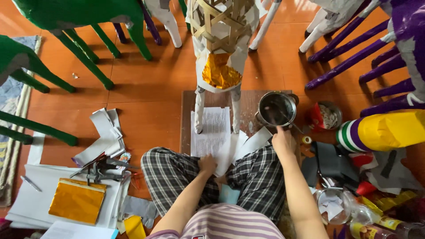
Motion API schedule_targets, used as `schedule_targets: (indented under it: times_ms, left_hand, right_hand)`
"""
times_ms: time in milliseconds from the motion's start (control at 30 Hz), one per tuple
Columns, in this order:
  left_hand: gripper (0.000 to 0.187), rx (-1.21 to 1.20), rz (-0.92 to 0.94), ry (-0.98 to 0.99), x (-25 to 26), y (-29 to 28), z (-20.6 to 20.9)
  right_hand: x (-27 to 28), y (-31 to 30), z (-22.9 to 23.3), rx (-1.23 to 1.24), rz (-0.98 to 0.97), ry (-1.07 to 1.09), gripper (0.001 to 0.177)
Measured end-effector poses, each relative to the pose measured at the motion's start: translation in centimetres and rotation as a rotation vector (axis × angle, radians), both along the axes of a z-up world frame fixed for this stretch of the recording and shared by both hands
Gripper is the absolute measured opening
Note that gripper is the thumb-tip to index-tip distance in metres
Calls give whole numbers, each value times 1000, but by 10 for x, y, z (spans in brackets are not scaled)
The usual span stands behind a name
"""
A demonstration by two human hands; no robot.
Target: Applying adhesive-soaked paper strips to a horse-shaped armature to create a paper-mache model
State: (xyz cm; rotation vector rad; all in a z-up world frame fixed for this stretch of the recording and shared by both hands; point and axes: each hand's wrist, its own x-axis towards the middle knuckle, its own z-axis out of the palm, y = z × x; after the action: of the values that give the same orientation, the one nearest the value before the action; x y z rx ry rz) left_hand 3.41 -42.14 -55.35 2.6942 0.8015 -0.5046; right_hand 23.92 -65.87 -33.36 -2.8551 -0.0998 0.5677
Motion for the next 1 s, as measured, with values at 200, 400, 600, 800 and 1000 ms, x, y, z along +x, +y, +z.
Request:
schedule_targets:
  times_ms: [200, 400, 600, 800, 1000]
  left_hand:
    - [15, -194, 181, -28, 6, 7, -25]
    - [18, -294, 373, -34, -7, 14, -50]
    - [28, -770, 1090, -268, -9, 8, 20]
    - [24, -431, 413, -100, -5, 17, 17]
    - [26, -717, 581, -237, -11, 21, -58]
  right_hand:
    - [-38, 11, -44, 391, -145, 10, 28]
    - [-12, 7, -127, 1128, -643, 524, 28]
    - [-30, 21, -75, 1388, -685, 468, 27]
    - [-73, -14, -55, 1577, -483, 489, 21]
    - [-101, -26, -70, 1583, -419, 653, 18]
